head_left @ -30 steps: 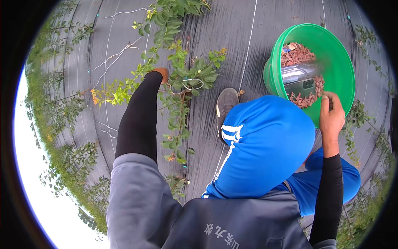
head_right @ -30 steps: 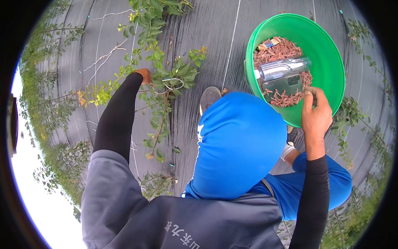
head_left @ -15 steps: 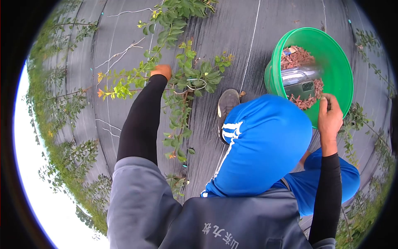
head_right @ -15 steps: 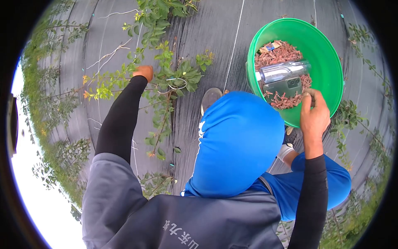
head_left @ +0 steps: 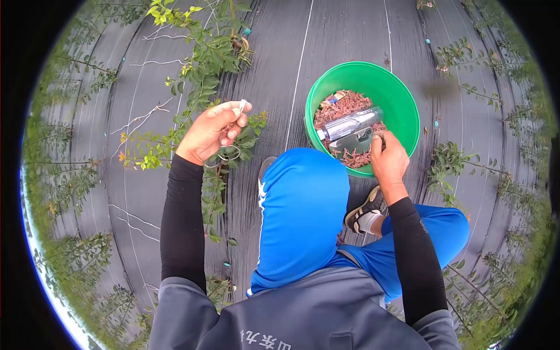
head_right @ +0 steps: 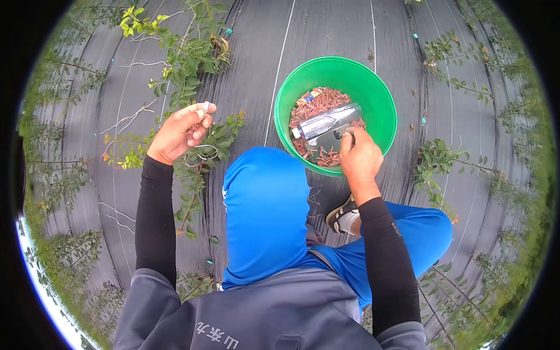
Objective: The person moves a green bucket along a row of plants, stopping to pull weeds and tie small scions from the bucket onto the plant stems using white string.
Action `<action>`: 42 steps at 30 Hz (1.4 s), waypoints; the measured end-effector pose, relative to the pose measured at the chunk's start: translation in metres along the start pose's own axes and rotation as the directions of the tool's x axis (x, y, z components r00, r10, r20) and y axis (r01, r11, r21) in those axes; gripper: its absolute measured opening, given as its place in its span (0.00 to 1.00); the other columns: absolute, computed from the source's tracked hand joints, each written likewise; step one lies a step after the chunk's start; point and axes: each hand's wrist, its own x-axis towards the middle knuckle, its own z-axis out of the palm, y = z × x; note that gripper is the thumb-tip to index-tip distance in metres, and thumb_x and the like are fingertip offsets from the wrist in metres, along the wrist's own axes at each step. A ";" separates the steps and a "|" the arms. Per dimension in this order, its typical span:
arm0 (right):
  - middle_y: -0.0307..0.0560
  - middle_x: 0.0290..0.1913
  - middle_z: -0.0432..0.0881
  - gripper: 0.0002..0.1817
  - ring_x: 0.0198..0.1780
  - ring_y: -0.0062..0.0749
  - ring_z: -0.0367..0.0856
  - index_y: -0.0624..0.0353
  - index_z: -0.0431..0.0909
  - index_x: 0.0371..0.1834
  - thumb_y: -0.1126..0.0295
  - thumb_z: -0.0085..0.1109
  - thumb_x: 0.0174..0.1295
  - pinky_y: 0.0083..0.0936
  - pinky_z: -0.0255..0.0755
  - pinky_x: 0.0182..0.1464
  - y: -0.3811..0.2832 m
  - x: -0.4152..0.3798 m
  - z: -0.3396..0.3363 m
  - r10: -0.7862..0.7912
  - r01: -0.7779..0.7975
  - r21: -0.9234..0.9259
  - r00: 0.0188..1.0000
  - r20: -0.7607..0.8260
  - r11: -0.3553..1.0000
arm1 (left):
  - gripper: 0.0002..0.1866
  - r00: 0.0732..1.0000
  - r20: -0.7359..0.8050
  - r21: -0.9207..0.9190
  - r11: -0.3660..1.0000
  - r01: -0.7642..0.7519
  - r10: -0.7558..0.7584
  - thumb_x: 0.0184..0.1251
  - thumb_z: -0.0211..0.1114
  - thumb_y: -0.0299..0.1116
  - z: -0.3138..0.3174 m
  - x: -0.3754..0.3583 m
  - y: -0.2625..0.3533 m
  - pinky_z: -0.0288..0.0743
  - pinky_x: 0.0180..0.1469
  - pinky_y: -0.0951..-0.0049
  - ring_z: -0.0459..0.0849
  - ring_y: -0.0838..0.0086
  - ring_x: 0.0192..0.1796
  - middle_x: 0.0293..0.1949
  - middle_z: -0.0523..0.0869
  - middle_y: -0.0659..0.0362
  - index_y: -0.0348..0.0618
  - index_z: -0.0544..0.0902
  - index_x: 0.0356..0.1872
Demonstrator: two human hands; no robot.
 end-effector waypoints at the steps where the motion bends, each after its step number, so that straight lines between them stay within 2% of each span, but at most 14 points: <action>1: 0.48 0.30 0.83 0.08 0.32 0.46 0.81 0.51 0.81 0.31 0.63 0.53 0.56 0.38 0.73 0.36 0.002 -0.001 0.000 -0.011 0.011 0.000 1.000 -0.018 1.000 | 0.14 0.999 0.028 0.043 0.999 -0.019 0.018 0.68 0.53 0.33 0.018 0.013 0.004 0.60 0.20 0.89 0.69 0.87 0.25 0.31 0.74 0.66 0.38 0.73 0.51; 5: 0.48 0.31 0.82 0.08 0.32 0.48 0.80 0.51 0.81 0.31 0.63 0.53 0.56 0.40 0.73 0.37 0.004 -0.002 -0.004 -0.054 0.056 0.032 0.998 -0.044 0.998 | 0.16 0.991 0.125 0.051 0.997 -0.052 0.045 0.65 0.59 0.34 0.085 0.090 -0.004 0.72 0.30 0.84 0.78 0.84 0.33 0.37 0.80 0.63 0.39 0.73 0.51; 8: 0.47 0.32 0.83 0.08 0.34 0.47 0.81 0.51 0.81 0.32 0.62 0.53 0.56 0.40 0.72 0.38 0.005 -0.005 -0.001 -0.032 0.033 0.018 0.999 -0.024 0.999 | 0.51 0.990 0.052 0.236 0.961 -0.141 0.133 0.59 0.66 0.47 0.137 0.130 -0.016 0.75 0.48 0.65 0.78 0.68 0.49 0.54 0.75 0.47 0.33 0.40 0.69; 11: 0.47 0.35 0.83 0.10 0.36 0.45 0.81 0.51 0.81 0.35 0.61 0.51 0.59 0.38 0.73 0.40 0.008 -0.006 0.000 -0.019 0.019 0.019 1.000 0.000 1.000 | 0.41 0.915 -0.132 0.439 0.850 -0.292 0.382 0.63 0.59 0.49 0.151 0.149 -0.039 0.70 0.54 0.71 0.78 0.67 0.50 0.54 0.76 0.45 0.30 0.53 0.67; 16: 0.47 0.36 0.84 0.12 0.38 0.45 0.81 0.50 0.81 0.38 0.59 0.50 0.60 0.38 0.73 0.40 0.007 -0.005 0.000 -0.036 0.037 -0.010 0.999 0.018 0.999 | 0.15 0.668 -0.412 0.311 0.784 -0.537 0.620 0.69 0.52 0.35 0.116 0.063 -0.069 0.71 0.51 0.74 0.80 0.72 0.47 0.44 0.81 0.53 0.37 0.75 0.51; 19: 0.47 0.37 0.84 0.12 0.38 0.45 0.81 0.50 0.81 0.38 0.59 0.50 0.60 0.38 0.73 0.41 0.007 -0.004 0.000 -0.039 0.040 -0.023 0.999 0.036 0.999 | 0.11 0.460 -0.765 0.211 0.849 -0.484 0.452 0.68 0.50 0.28 0.060 0.038 -0.154 0.73 0.41 0.77 0.78 0.77 0.38 0.41 0.78 0.56 0.36 0.72 0.48; 21: 0.47 0.37 0.84 0.13 0.38 0.46 0.81 0.50 0.81 0.38 0.58 0.50 0.60 0.38 0.73 0.41 0.005 -0.002 0.000 -0.047 0.048 -0.021 0.998 0.045 0.999 | 0.12 0.336 -0.895 0.168 0.919 -0.357 0.294 0.67 0.50 0.27 0.024 0.028 -0.211 0.73 0.46 0.74 0.79 0.73 0.42 0.44 0.78 0.54 0.34 0.72 0.49; 23: 0.48 0.37 0.84 0.13 0.38 0.46 0.81 0.51 0.81 0.38 0.58 0.50 0.60 0.38 0.73 0.41 0.004 -0.004 -0.002 -0.027 0.028 -0.022 0.998 0.057 0.999 | 0.14 0.270 -0.897 0.277 0.921 -0.273 0.349 0.66 0.50 0.25 -0.015 0.029 -0.260 0.71 0.53 0.72 0.78 0.68 0.50 0.48 0.78 0.50 0.33 0.73 0.51; 25: 0.48 0.36 0.84 0.13 0.38 0.46 0.81 0.51 0.81 0.38 0.58 0.50 0.60 0.38 0.73 0.40 0.007 -0.003 0.001 -0.043 0.044 -0.017 0.998 0.049 0.999 | 0.18 0.297 -0.895 0.260 0.931 -0.257 0.332 0.64 0.50 0.24 -0.024 0.025 -0.261 0.66 0.59 0.70 0.75 0.64 0.56 0.53 0.76 0.47 0.31 0.71 0.55; 27: 0.48 0.36 0.84 0.13 0.38 0.46 0.81 0.51 0.81 0.38 0.58 0.50 0.60 0.38 0.73 0.40 0.007 -0.003 0.000 -0.059 0.060 -0.008 0.998 0.037 0.998 | 0.22 0.314 -0.831 0.456 0.885 -0.089 0.459 0.65 0.51 0.25 -0.040 0.033 -0.262 0.69 0.57 0.71 0.75 0.68 0.56 0.58 0.73 0.49 0.32 0.66 0.61; 29: 0.48 0.36 0.84 0.13 0.37 0.46 0.81 0.51 0.81 0.38 0.58 0.50 0.60 0.38 0.73 0.40 0.004 -0.003 -0.002 -0.034 0.035 -0.007 0.998 0.052 0.999 | 0.25 0.326 -0.849 0.386 0.910 -0.153 0.416 0.65 0.51 0.25 -0.051 0.049 -0.253 0.69 0.56 0.69 0.75 0.68 0.56 0.62 0.70 0.51 0.35 0.62 0.65; 32: 0.48 0.36 0.84 0.13 0.37 0.45 0.82 0.51 0.81 0.38 0.57 0.50 0.60 0.38 0.73 0.40 0.009 -0.003 0.002 -0.046 0.047 -0.012 0.998 0.039 0.999 | 0.28 0.509 -0.828 0.024 0.923 -0.384 0.233 0.68 0.50 0.29 -0.057 0.061 -0.237 0.71 0.49 0.69 0.76 0.70 0.55 0.63 0.68 0.55 0.45 0.57 0.68; 35: 0.47 0.36 0.84 0.13 0.37 0.45 0.82 0.51 0.81 0.38 0.57 0.50 0.60 0.38 0.73 0.40 0.005 -0.004 -0.001 -0.033 0.034 -0.022 0.999 0.039 0.999 | 0.27 0.533 -0.845 -0.214 0.892 -0.398 0.035 0.69 0.50 0.32 -0.042 0.059 -0.209 0.71 0.45 0.71 0.78 0.70 0.51 0.63 0.68 0.55 0.45 0.57 0.68; 42: 0.46 0.36 0.84 0.14 0.38 0.44 0.82 0.50 0.81 0.39 0.57 0.50 0.60 0.37 0.73 0.39 0.001 -0.004 -0.001 -0.023 0.026 -0.047 0.998 0.063 0.999 | 0.16 0.384 -0.913 0.002 0.945 -0.328 0.135 0.70 0.51 0.34 -0.024 0.046 -0.259 0.72 0.42 0.75 0.79 0.73 0.44 0.48 0.79 0.56 0.39 0.71 0.55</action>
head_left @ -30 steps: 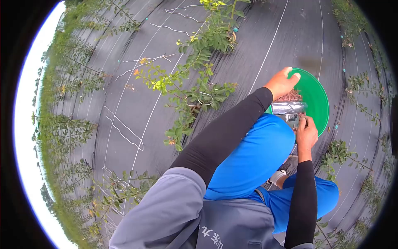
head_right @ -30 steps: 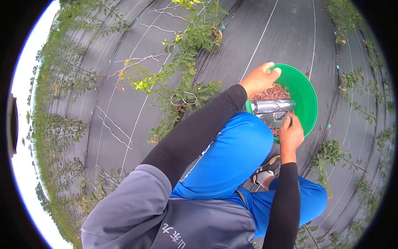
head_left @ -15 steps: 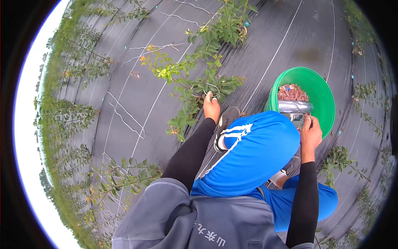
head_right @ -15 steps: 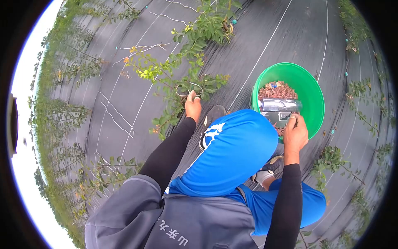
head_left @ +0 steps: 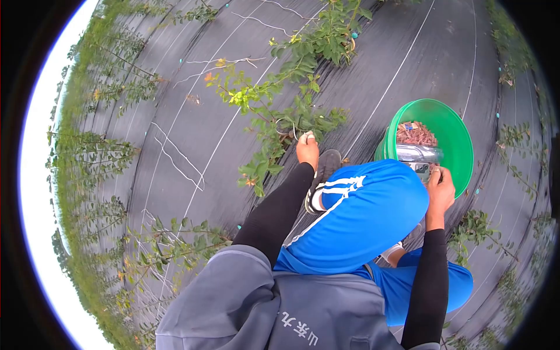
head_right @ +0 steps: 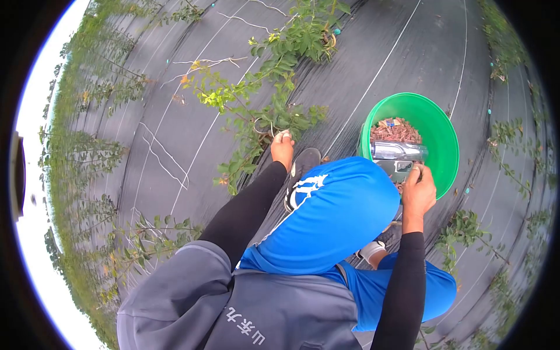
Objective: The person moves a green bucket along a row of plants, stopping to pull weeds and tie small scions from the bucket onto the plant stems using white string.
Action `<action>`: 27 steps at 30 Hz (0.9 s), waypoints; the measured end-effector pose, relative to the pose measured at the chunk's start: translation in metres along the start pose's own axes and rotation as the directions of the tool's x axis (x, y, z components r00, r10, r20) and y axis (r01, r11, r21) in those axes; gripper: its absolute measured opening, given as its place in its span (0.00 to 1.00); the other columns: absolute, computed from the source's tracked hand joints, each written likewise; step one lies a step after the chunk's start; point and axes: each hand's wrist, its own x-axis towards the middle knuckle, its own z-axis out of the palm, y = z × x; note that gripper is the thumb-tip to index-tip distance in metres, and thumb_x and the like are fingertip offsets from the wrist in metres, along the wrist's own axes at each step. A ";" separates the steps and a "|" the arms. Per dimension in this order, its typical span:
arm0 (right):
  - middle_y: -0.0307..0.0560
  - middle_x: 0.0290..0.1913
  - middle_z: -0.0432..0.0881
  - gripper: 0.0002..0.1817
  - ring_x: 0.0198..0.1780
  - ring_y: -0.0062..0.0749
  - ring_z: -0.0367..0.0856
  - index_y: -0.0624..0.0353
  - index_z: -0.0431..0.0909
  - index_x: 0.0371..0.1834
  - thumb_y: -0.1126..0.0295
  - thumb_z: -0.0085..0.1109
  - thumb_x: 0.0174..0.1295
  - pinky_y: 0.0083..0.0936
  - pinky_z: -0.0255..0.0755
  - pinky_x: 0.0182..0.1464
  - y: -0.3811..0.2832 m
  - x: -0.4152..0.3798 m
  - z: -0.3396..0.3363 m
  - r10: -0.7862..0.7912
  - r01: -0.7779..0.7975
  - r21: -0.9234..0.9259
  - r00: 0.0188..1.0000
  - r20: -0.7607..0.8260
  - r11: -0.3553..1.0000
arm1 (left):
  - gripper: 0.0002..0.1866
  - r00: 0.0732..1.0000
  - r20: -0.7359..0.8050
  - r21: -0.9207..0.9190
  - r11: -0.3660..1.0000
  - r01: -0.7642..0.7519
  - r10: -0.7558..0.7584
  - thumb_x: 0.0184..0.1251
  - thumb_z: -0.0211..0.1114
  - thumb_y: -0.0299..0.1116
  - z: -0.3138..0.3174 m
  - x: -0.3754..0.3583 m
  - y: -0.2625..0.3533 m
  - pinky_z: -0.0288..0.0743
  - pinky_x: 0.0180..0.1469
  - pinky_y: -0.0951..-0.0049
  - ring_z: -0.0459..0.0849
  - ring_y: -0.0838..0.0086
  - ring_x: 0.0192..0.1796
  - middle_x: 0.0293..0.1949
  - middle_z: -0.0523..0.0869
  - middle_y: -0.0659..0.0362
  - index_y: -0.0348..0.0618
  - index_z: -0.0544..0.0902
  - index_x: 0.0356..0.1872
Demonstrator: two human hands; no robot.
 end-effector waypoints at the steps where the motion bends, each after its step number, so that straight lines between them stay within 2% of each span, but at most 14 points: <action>1: 0.46 0.36 0.84 0.14 0.37 0.43 0.82 0.50 0.81 0.39 0.57 0.50 0.60 0.37 0.73 0.39 0.002 0.000 0.001 -0.008 0.008 -0.003 1.000 -0.004 1.000 | 0.14 0.999 0.003 0.092 0.995 -0.048 0.048 0.70 0.51 0.34 -0.004 -0.009 0.002 0.72 0.42 0.77 0.79 0.74 0.43 0.44 0.81 0.57 0.37 0.75 0.51; 2: 0.45 0.36 0.84 0.14 0.37 0.43 0.82 0.50 0.81 0.39 0.57 0.50 0.61 0.37 0.73 0.39 0.003 0.000 0.002 -0.017 0.016 -0.006 1.000 -0.009 1.000 | 0.12 0.984 -0.050 0.154 0.975 -0.159 0.168 0.69 0.53 0.34 -0.008 -0.006 -0.014 0.72 0.44 0.77 0.79 0.76 0.40 0.39 0.83 0.58 0.36 0.79 0.43; 6: 0.45 0.36 0.84 0.14 0.37 0.42 0.82 0.50 0.81 0.38 0.57 0.50 0.61 0.36 0.73 0.39 0.003 0.000 0.001 -0.017 0.017 0.003 1.000 0.004 1.000 | 0.11 0.977 -0.049 0.139 0.970 -0.199 0.208 0.65 0.53 0.33 -0.014 -0.032 -0.017 0.72 0.46 0.71 0.82 0.70 0.41 0.35 0.85 0.55 0.37 0.80 0.37; 11: 0.44 0.35 0.84 0.13 0.36 0.42 0.82 0.50 0.81 0.38 0.57 0.50 0.60 0.35 0.73 0.38 0.001 -0.001 0.000 0.006 -0.006 -0.005 1.000 0.015 1.000 | 0.11 0.968 -0.004 0.142 0.959 -0.246 0.249 0.67 0.52 0.33 -0.007 -0.044 0.012 0.73 0.44 0.72 0.83 0.69 0.39 0.34 0.85 0.56 0.38 0.80 0.37; 13: 0.44 0.35 0.84 0.14 0.36 0.41 0.82 0.50 0.81 0.38 0.56 0.50 0.60 0.35 0.73 0.38 0.002 -0.001 -0.001 0.006 -0.006 -0.010 1.000 0.027 1.000 | 0.10 0.952 0.132 0.145 0.945 -0.295 0.277 0.69 0.52 0.31 0.001 -0.065 0.041 0.72 0.44 0.76 0.81 0.77 0.40 0.36 0.84 0.57 0.37 0.79 0.39; 15: 0.45 0.36 0.84 0.14 0.37 0.41 0.82 0.50 0.81 0.38 0.56 0.50 0.61 0.35 0.73 0.38 0.002 0.000 0.000 0.002 -0.002 -0.008 1.000 0.031 1.000 | 0.09 0.938 0.169 0.161 0.930 -0.330 0.304 0.68 0.53 0.31 0.005 -0.090 0.062 0.73 0.45 0.77 0.81 0.77 0.40 0.35 0.84 0.58 0.37 0.79 0.39; 17: 0.44 0.34 0.84 0.14 0.34 0.35 0.82 0.56 0.80 0.39 0.59 0.51 0.61 0.30 0.72 0.38 0.004 0.002 0.001 -0.022 0.018 0.076 0.999 0.046 0.997 | 0.09 0.916 0.147 0.108 0.915 -0.389 0.373 0.69 0.53 0.31 0.001 -0.103 0.069 0.73 0.46 0.77 0.81 0.77 0.41 0.36 0.84 0.58 0.37 0.79 0.40; 18: 0.44 0.34 0.84 0.14 0.34 0.35 0.82 0.56 0.80 0.39 0.59 0.51 0.61 0.30 0.72 0.38 0.013 0.012 0.005 -0.035 0.031 0.076 0.998 0.046 0.997 | 0.09 0.933 0.129 0.057 0.937 -0.345 0.336 0.69 0.52 0.30 -0.003 -0.104 0.067 0.72 0.46 0.77 0.81 0.77 0.42 0.37 0.84 0.58 0.37 0.79 0.40; 19: 0.43 0.33 0.83 0.14 0.34 0.31 0.80 0.59 0.80 0.39 0.61 0.52 0.61 0.28 0.72 0.39 0.028 0.028 0.011 -0.017 -0.055 0.341 0.979 0.203 0.939 | 0.09 0.934 0.117 0.050 0.937 -0.346 0.338 0.69 0.52 0.30 -0.005 -0.103 0.070 0.72 0.46 0.77 0.81 0.77 0.42 0.37 0.84 0.58 0.37 0.79 0.40; 20: 0.43 0.33 0.82 0.13 0.34 0.27 0.78 0.63 0.79 0.40 0.64 0.52 0.62 0.26 0.71 0.39 0.021 0.033 0.008 -0.041 -0.180 0.557 0.932 0.361 0.811 | 0.09 0.926 0.120 0.061 0.929 -0.366 0.357 0.69 0.52 0.30 -0.009 -0.104 0.074 0.72 0.46 0.77 0.81 0.76 0.42 0.37 0.84 0.58 0.37 0.79 0.40; 21: 0.43 0.33 0.82 0.13 0.34 0.27 0.78 0.63 0.79 0.40 0.64 0.52 0.62 0.26 0.71 0.39 0.016 0.038 0.005 -0.050 -0.173 0.550 0.929 0.367 0.817 | 0.09 0.920 0.123 0.074 0.921 -0.382 0.372 0.69 0.52 0.30 -0.013 -0.107 0.076 0.72 0.46 0.77 0.81 0.76 0.42 0.37 0.83 0.59 0.36 0.79 0.40; 23: 0.41 0.33 0.80 0.13 0.34 0.23 0.75 0.67 0.78 0.41 0.69 0.51 0.61 0.23 0.70 0.40 -0.059 0.041 -0.033 -0.338 0.140 0.490 0.877 0.343 0.860 | 0.09 0.921 0.113 0.042 0.924 -0.379 0.373 0.70 0.52 0.30 -0.013 -0.104 0.085 0.72 0.45 0.78 0.80 0.76 0.41 0.36 0.83 0.59 0.37 0.79 0.41; 25: 0.43 0.34 0.80 0.14 0.34 0.24 0.75 0.66 0.78 0.43 0.68 0.51 0.60 0.24 0.69 0.40 -0.124 0.044 -0.052 -0.539 0.274 0.518 0.695 0.476 0.810 | 0.10 0.943 0.084 -0.052 0.946 -0.320 0.323 0.70 0.52 0.30 -0.008 -0.098 0.093 0.71 0.44 0.78 0.79 0.77 0.40 0.36 0.82 0.58 0.37 0.79 0.41; 27: 0.49 0.35 0.82 0.15 0.36 0.30 0.78 0.66 0.79 0.42 0.66 0.52 0.58 0.27 0.70 0.41 -0.190 0.032 -0.062 -0.673 0.456 0.496 0.486 0.557 0.739 | 0.10 0.947 0.051 -0.088 0.946 -0.313 0.318 0.69 0.52 0.30 -0.003 -0.092 0.105 0.71 0.44 0.78 0.79 0.78 0.40 0.35 0.82 0.59 0.37 0.79 0.42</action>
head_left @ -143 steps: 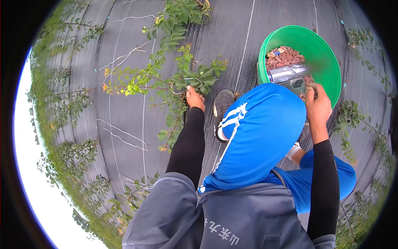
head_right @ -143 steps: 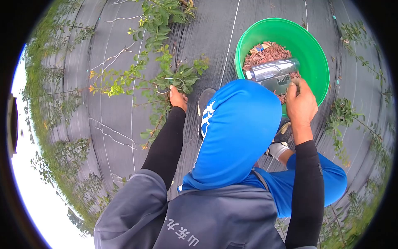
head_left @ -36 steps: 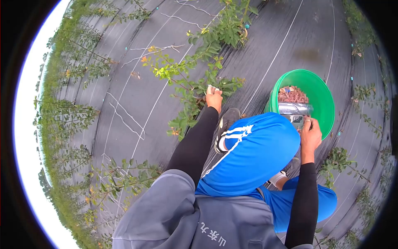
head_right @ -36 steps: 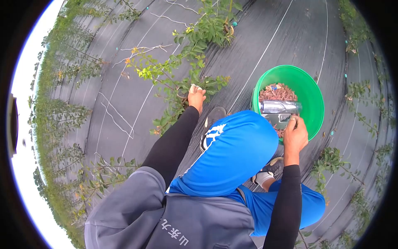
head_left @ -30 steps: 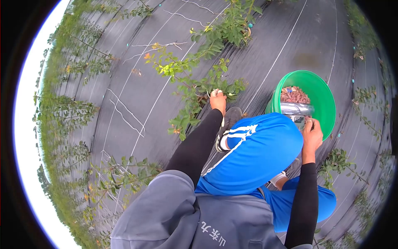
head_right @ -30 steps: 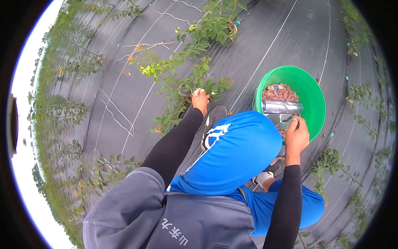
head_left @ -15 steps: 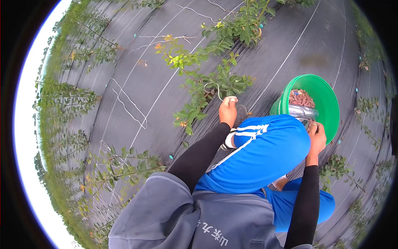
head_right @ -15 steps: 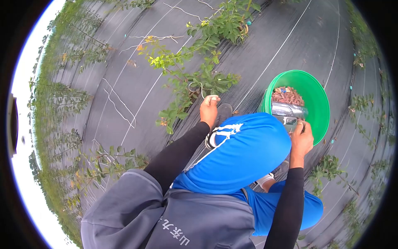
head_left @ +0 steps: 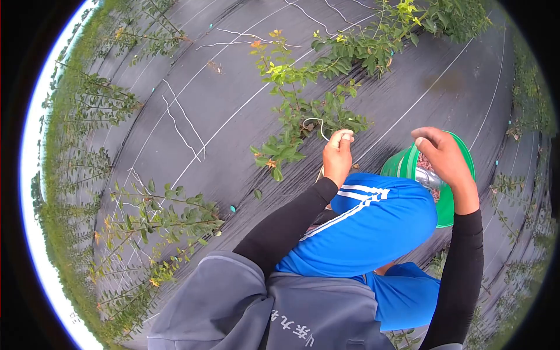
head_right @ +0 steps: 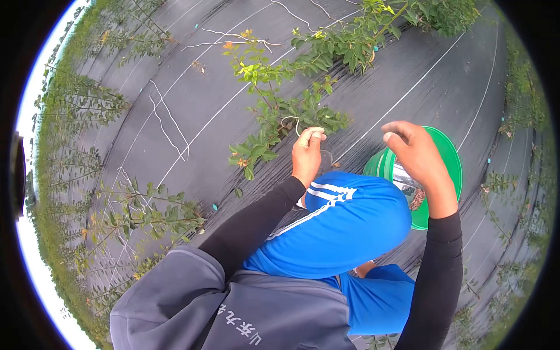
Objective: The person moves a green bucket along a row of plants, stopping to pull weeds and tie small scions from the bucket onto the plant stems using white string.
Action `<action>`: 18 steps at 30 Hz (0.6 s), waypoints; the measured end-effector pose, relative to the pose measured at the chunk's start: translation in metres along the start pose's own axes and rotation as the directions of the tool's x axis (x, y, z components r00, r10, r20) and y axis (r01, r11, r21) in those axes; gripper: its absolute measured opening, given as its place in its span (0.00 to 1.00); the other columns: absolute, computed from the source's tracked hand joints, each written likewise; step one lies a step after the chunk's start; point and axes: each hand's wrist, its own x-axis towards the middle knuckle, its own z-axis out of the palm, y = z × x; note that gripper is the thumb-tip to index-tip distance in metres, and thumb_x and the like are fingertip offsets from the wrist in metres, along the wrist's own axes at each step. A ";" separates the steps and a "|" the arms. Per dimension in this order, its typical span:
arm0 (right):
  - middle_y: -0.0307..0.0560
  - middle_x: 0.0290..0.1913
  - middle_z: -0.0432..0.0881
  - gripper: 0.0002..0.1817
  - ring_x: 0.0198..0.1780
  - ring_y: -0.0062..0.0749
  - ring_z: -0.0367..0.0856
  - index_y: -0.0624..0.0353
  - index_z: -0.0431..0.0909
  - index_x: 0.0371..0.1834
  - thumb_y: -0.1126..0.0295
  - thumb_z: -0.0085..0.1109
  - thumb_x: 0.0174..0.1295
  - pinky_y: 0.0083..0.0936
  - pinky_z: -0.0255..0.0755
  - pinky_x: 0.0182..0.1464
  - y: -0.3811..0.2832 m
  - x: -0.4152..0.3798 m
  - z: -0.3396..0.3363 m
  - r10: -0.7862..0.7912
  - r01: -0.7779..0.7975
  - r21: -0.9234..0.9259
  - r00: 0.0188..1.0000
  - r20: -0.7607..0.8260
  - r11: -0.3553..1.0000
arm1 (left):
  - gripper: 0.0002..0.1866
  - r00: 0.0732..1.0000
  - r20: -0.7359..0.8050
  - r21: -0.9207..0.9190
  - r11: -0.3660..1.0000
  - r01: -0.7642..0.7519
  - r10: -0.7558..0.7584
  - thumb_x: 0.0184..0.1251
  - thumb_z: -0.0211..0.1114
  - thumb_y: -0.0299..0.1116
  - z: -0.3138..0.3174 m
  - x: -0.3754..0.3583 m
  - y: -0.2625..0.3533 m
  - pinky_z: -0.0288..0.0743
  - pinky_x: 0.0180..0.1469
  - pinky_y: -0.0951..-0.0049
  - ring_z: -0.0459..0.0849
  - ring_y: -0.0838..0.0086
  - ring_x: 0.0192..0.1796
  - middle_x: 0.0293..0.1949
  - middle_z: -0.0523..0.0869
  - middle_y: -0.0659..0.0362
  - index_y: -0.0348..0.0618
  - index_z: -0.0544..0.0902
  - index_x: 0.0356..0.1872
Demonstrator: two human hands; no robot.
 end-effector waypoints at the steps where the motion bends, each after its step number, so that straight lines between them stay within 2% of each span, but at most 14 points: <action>1: 0.53 0.36 0.82 0.16 0.38 0.36 0.80 0.65 0.79 0.42 0.65 0.53 0.58 0.30 0.71 0.42 -0.015 0.018 0.008 -0.052 0.058 -0.073 0.995 0.080 0.996 | 0.10 0.999 -0.023 -0.021 0.999 -0.025 0.024 0.69 0.52 0.30 0.003 0.004 0.000 0.70 0.44 0.78 0.79 0.78 0.40 0.35 0.82 0.59 0.37 0.79 0.42; 2: 0.57 0.37 0.82 0.16 0.41 0.41 0.81 0.65 0.80 0.41 0.63 0.53 0.57 0.34 0.71 0.44 -0.026 0.037 0.020 -0.097 0.121 -0.142 0.982 0.164 0.982 | 0.10 0.998 -0.047 -0.040 0.998 -0.050 0.048 0.69 0.52 0.30 0.005 0.008 0.001 0.70 0.44 0.79 0.79 0.78 0.40 0.35 0.82 0.59 0.37 0.79 0.43; 4: 0.62 0.40 0.81 0.19 0.46 0.50 0.80 0.66 0.80 0.41 0.60 0.51 0.58 0.39 0.71 0.48 -0.042 0.073 0.050 0.079 0.037 -0.320 0.937 0.341 0.947 | 0.11 0.999 -0.044 -0.050 0.999 -0.015 0.013 0.69 0.52 0.30 0.002 0.005 0.012 0.70 0.44 0.79 0.79 0.78 0.40 0.35 0.82 0.61 0.37 0.79 0.44; 6: 0.64 0.42 0.80 0.22 0.47 0.53 0.79 0.67 0.79 0.42 0.56 0.50 0.59 0.40 0.70 0.50 -0.030 0.105 0.092 0.245 -0.027 -0.454 0.870 0.428 0.891 | 0.11 0.975 0.220 -0.159 0.985 0.071 -0.035 0.69 0.51 0.30 0.002 0.003 0.005 0.71 0.44 0.77 0.78 0.78 0.38 0.33 0.82 0.60 0.39 0.79 0.44; 7: 0.65 0.40 0.81 0.24 0.45 0.53 0.80 0.69 0.79 0.41 0.55 0.50 0.59 0.40 0.71 0.48 -0.015 0.113 0.120 0.256 -0.022 -0.501 0.878 0.404 0.865 | 0.11 0.902 0.364 -0.212 0.922 0.324 -0.233 0.68 0.52 0.29 -0.002 0.008 -0.020 0.69 0.48 0.79 0.77 0.79 0.44 0.40 0.82 0.60 0.40 0.79 0.47; 8: 0.65 0.39 0.81 0.25 0.43 0.53 0.80 0.71 0.79 0.40 0.54 0.51 0.59 0.39 0.71 0.46 -0.001 0.118 0.143 0.265 -0.021 -0.541 0.888 0.377 0.841 | 0.11 0.906 0.353 -0.222 0.920 0.323 -0.233 0.68 0.52 0.29 -0.008 0.011 -0.031 0.69 0.48 0.79 0.77 0.79 0.44 0.40 0.82 0.60 0.40 0.79 0.47; 9: 0.65 0.39 0.81 0.25 0.43 0.53 0.80 0.71 0.79 0.40 0.54 0.51 0.59 0.39 0.71 0.46 0.010 0.123 0.150 0.264 -0.014 -0.542 0.884 0.386 0.840 | 0.11 0.846 0.484 -0.378 0.818 0.434 -0.226 0.67 0.52 0.27 -0.016 0.010 -0.041 0.67 0.52 0.79 0.76 0.78 0.49 0.45 0.80 0.59 0.42 0.78 0.48; 10: 0.67 0.40 0.80 0.27 0.44 0.53 0.80 0.73 0.78 0.41 0.53 0.51 0.59 0.39 0.71 0.48 0.022 0.127 0.153 0.290 -0.031 -0.484 0.833 0.471 0.874 | 0.12 0.774 0.606 -0.495 0.673 0.549 -0.186 0.66 0.53 0.26 -0.024 0.009 -0.048 0.65 0.56 0.78 0.75 0.77 0.54 0.49 0.79 0.59 0.43 0.77 0.49; 11: 0.68 0.40 0.80 0.29 0.46 0.53 0.80 0.75 0.77 0.42 0.52 0.51 0.60 0.38 0.70 0.49 0.030 0.130 0.153 0.310 -0.060 -0.425 0.775 0.551 0.903 | 0.13 0.718 0.647 -0.571 0.460 0.680 -0.258 0.62 0.53 0.21 -0.035 0.008 -0.024 0.61 0.63 0.72 0.71 0.70 0.61 0.55 0.75 0.56 0.43 0.76 0.48; 12: 0.68 0.40 0.80 0.29 0.46 0.53 0.80 0.75 0.77 0.42 0.52 0.51 0.60 0.38 0.70 0.49 0.038 0.130 0.154 0.319 -0.067 -0.425 0.765 0.559 0.903 | 0.13 0.713 0.647 -0.570 0.450 0.687 -0.270 0.62 0.53 0.21 -0.041 0.008 -0.037 0.61 0.63 0.72 0.71 0.70 0.61 0.55 0.75 0.56 0.43 0.76 0.48; 14: 0.70 0.47 0.77 0.31 0.51 0.57 0.76 0.74 0.77 0.44 0.49 0.49 0.59 0.39 0.69 0.53 0.043 0.128 0.156 0.393 -0.160 -0.430 0.749 0.533 0.888 | 0.12 0.734 0.644 -0.696 0.235 0.679 -0.214 0.61 0.53 0.19 -0.053 0.011 -0.064 0.61 0.66 0.63 0.70 0.65 0.63 0.59 0.74 0.52 0.44 0.77 0.44; 15: 0.70 0.45 0.78 0.33 0.50 0.57 0.77 0.74 0.78 0.42 0.47 0.50 0.57 0.39 0.69 0.53 0.056 0.127 0.169 0.351 -0.139 -0.394 0.765 0.540 0.909 | 0.11 0.766 0.556 -0.739 0.229 0.633 -0.323 0.56 0.54 0.16 -0.056 0.012 -0.074 0.69 0.59 0.64 0.75 0.63 0.58 0.53 0.78 0.51 0.44 0.76 0.38; 16: 0.69 0.42 0.79 0.31 0.47 0.56 0.79 0.72 0.79 0.41 0.47 0.53 0.55 0.39 0.70 0.51 0.051 0.126 0.177 0.358 -0.189 -0.337 0.748 0.559 0.922 | 0.11 0.760 0.558 -0.736 0.224 0.639 -0.334 0.56 0.54 0.16 -0.060 0.016 -0.085 0.69 0.59 0.64 0.75 0.63 0.58 0.53 0.78 0.51 0.44 0.76 0.38; 18: 0.66 0.42 0.80 0.27 0.47 0.53 0.79 0.68 0.79 0.43 0.51 0.57 0.54 0.39 0.71 0.50 0.040 0.127 0.193 0.338 -0.182 -0.289 0.621 0.708 0.940 | 0.13 0.727 0.476 -0.748 0.208 0.631 -0.495 0.52 0.53 0.14 -0.066 0.022 -0.108 0.74 0.48 0.66 0.80 0.64 0.47 0.41 0.82 0.54 0.44 0.76 0.35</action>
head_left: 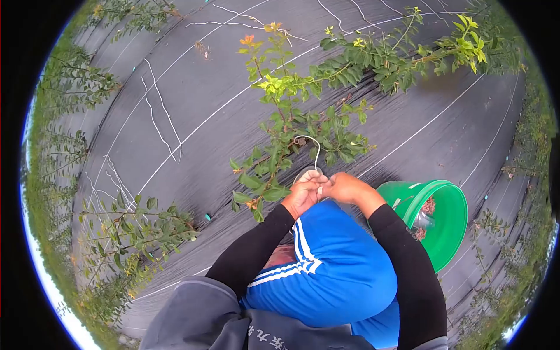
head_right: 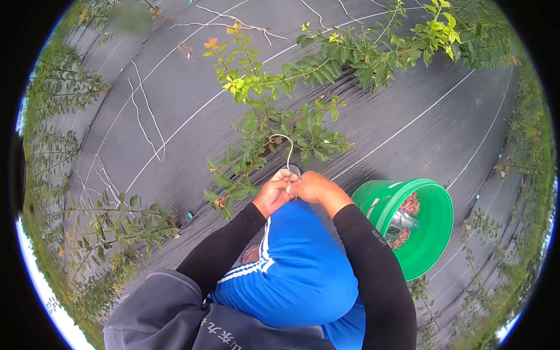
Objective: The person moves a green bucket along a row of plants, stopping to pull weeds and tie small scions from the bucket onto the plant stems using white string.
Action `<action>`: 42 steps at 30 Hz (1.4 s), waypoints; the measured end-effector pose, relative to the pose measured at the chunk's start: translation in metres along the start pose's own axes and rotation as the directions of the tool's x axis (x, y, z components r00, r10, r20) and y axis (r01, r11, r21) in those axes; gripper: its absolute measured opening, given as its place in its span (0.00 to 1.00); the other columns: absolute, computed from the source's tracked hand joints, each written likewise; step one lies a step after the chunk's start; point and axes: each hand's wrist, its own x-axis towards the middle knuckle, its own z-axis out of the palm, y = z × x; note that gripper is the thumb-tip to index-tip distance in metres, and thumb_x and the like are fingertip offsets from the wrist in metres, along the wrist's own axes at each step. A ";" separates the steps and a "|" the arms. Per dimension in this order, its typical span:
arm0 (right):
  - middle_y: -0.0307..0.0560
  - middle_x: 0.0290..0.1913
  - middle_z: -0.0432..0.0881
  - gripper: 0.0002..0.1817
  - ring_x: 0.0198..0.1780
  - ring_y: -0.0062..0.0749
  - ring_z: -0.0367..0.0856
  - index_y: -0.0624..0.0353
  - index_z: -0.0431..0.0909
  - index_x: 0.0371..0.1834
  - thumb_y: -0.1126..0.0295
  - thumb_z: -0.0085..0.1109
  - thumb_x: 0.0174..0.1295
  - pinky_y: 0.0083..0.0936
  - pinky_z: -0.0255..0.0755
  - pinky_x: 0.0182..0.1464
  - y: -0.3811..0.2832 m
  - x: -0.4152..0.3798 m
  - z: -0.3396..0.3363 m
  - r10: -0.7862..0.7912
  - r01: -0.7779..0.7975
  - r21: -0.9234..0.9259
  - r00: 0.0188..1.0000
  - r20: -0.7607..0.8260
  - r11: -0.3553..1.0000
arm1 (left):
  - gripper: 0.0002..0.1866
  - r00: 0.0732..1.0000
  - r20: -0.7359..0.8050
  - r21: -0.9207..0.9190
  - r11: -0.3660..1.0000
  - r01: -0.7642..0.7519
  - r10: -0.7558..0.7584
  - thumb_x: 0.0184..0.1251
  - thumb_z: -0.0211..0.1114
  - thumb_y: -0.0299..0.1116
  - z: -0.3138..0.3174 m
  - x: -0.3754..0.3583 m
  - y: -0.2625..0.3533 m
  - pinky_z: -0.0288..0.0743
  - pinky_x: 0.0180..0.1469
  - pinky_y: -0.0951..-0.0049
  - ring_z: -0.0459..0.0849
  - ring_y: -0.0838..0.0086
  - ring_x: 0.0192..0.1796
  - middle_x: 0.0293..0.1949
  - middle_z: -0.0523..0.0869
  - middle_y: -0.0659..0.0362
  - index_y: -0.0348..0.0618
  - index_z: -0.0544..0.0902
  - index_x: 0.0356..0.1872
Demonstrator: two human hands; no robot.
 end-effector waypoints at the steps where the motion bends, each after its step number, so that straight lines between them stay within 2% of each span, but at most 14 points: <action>1: 0.66 0.42 0.80 0.27 0.47 0.53 0.79 0.68 0.79 0.43 0.51 0.57 0.54 0.39 0.71 0.50 -0.005 0.004 -0.004 0.002 -0.002 0.010 1.000 0.020 1.000 | 0.12 0.993 -0.101 0.070 0.996 -0.054 0.061 0.51 0.52 0.15 0.003 0.008 -0.001 0.75 0.39 0.67 0.80 0.67 0.37 0.31 0.80 0.57 0.43 0.75 0.34; 4: 0.58 0.35 0.81 0.23 0.39 0.41 0.82 0.68 0.76 0.39 0.56 0.60 0.53 0.35 0.73 0.42 -0.005 0.018 0.003 0.066 -0.057 -0.058 0.981 0.180 0.997 | 0.10 0.990 -0.051 0.173 0.978 -0.120 0.131 0.54 0.49 0.18 -0.032 0.026 -0.003 0.77 0.35 0.69 0.80 0.70 0.33 0.31 0.80 0.58 0.43 0.74 0.35; 6: 0.57 0.35 0.82 0.18 0.39 0.45 0.82 0.66 0.76 0.39 0.59 0.56 0.56 0.39 0.74 0.41 0.021 0.037 0.023 0.062 -0.056 -0.113 0.997 0.053 0.992 | 0.08 0.986 -0.076 0.250 0.960 -0.127 0.150 0.56 0.49 0.23 -0.026 0.028 0.002 0.75 0.37 0.72 0.78 0.73 0.32 0.31 0.79 0.60 0.43 0.74 0.37; 8: 0.57 0.37 0.82 0.15 0.41 0.47 0.82 0.64 0.77 0.39 0.62 0.54 0.57 0.40 0.74 0.43 0.023 0.031 0.030 0.086 -0.091 -0.171 0.996 -0.036 0.981 | 0.10 0.928 -0.253 0.426 0.893 -0.148 0.274 0.61 0.48 0.26 -0.011 0.035 0.006 0.73 0.39 0.74 0.78 0.74 0.34 0.32 0.79 0.60 0.43 0.73 0.42; 9: 0.57 0.39 0.82 0.13 0.42 0.48 0.82 0.63 0.77 0.40 0.65 0.52 0.58 0.41 0.74 0.44 0.024 0.027 0.034 0.102 -0.133 -0.225 0.984 -0.144 0.965 | 0.12 0.915 -0.231 0.514 0.840 -0.175 0.332 0.68 0.46 0.34 -0.009 0.039 0.007 0.72 0.41 0.75 0.78 0.76 0.36 0.36 0.79 0.60 0.43 0.71 0.49; 13: 0.56 0.46 0.81 0.14 0.49 0.46 0.80 0.55 0.79 0.43 0.70 0.46 0.58 0.38 0.73 0.51 0.054 0.033 0.057 0.313 -0.355 -0.360 0.934 -0.171 0.863 | 0.20 0.863 -0.209 0.638 0.733 -0.236 0.459 0.73 0.46 0.41 -0.005 0.059 0.008 0.73 0.38 0.76 0.78 0.77 0.37 0.39 0.79 0.58 0.39 0.65 0.58; 18: 0.54 0.49 0.81 0.15 0.52 0.44 0.80 0.57 0.78 0.47 0.69 0.49 0.58 0.36 0.72 0.53 0.061 0.040 0.068 0.342 -0.363 -0.327 0.932 -0.123 0.872 | 0.22 0.773 -0.363 0.595 0.768 -0.238 0.520 0.71 0.50 0.36 -0.010 0.078 0.005 0.75 0.37 0.76 0.78 0.77 0.37 0.38 0.79 0.57 0.35 0.59 0.60; 20: 0.55 0.47 0.81 0.15 0.50 0.45 0.80 0.57 0.78 0.46 0.70 0.49 0.57 0.37 0.73 0.52 0.062 0.036 0.068 0.325 -0.343 -0.332 0.939 -0.111 0.879 | 0.20 0.769 -0.461 0.411 0.874 -0.259 0.444 0.72 0.51 0.38 -0.014 0.083 0.010 0.77 0.39 0.72 0.78 0.75 0.36 0.39 0.79 0.57 0.38 0.64 0.58; 23: 0.58 0.40 0.82 0.12 0.45 0.49 0.82 0.57 0.76 0.43 0.72 0.50 0.55 0.41 0.73 0.47 0.070 0.023 0.068 0.166 -0.202 -0.327 0.977 -0.134 0.923 | 0.20 0.788 -0.475 0.284 0.916 -0.284 0.392 0.71 0.52 0.36 -0.008 0.085 0.015 0.76 0.48 0.65 0.78 0.67 0.45 0.44 0.77 0.54 0.37 0.63 0.58; 25: 0.63 0.34 0.80 0.11 0.41 0.60 0.78 0.57 0.74 0.38 0.64 0.48 0.59 0.47 0.70 0.44 0.075 0.013 0.067 -0.042 0.014 -0.194 0.989 -0.139 0.981 | 0.23 0.787 -0.492 0.174 0.927 -0.331 0.373 0.70 0.53 0.33 -0.003 0.085 0.020 0.73 0.56 0.59 0.76 0.60 0.53 0.49 0.74 0.52 0.35 0.60 0.61; 30: 0.61 0.30 0.80 0.07 0.37 0.57 0.79 0.55 0.72 0.38 0.73 0.49 0.56 0.46 0.71 0.39 0.063 0.003 0.072 -0.091 0.069 -0.107 0.972 -0.215 0.992 | 0.24 0.741 -0.527 0.223 0.909 -0.352 0.417 0.70 0.52 0.29 0.012 0.083 0.026 0.73 0.57 0.57 0.76 0.59 0.54 0.50 0.75 0.52 0.36 0.57 0.63; 32: 0.61 0.29 0.80 0.07 0.36 0.58 0.79 0.55 0.71 0.38 0.72 0.50 0.56 0.47 0.71 0.38 0.061 0.003 0.075 -0.071 0.060 -0.055 0.970 -0.230 0.997 | 0.22 0.751 -0.550 0.034 0.908 -0.418 0.366 0.70 0.50 0.26 0.015 0.087 0.029 0.72 0.59 0.56 0.76 0.60 0.54 0.50 0.75 0.53 0.38 0.58 0.62; 36: 0.60 0.29 0.79 0.08 0.36 0.58 0.78 0.55 0.72 0.40 0.71 0.50 0.56 0.47 0.69 0.37 0.060 0.004 0.082 -0.147 0.207 0.168 0.939 -0.310 0.964 | 0.18 0.757 -0.556 -0.040 0.900 -0.435 0.342 0.69 0.49 0.23 0.024 0.094 0.033 0.71 0.60 0.55 0.77 0.62 0.53 0.51 0.74 0.55 0.40 0.61 0.58; 42: 0.60 0.28 0.78 0.10 0.34 0.58 0.77 0.53 0.73 0.42 0.69 0.52 0.56 0.44 0.68 0.34 0.068 0.010 0.098 -0.128 0.242 0.309 0.929 -0.347 0.920 | 0.37 0.714 -0.603 0.028 0.904 -0.427 0.356 0.67 0.52 0.23 0.033 0.097 0.025 0.76 0.54 0.59 0.79 0.63 0.51 0.50 0.76 0.53 0.45 0.40 0.71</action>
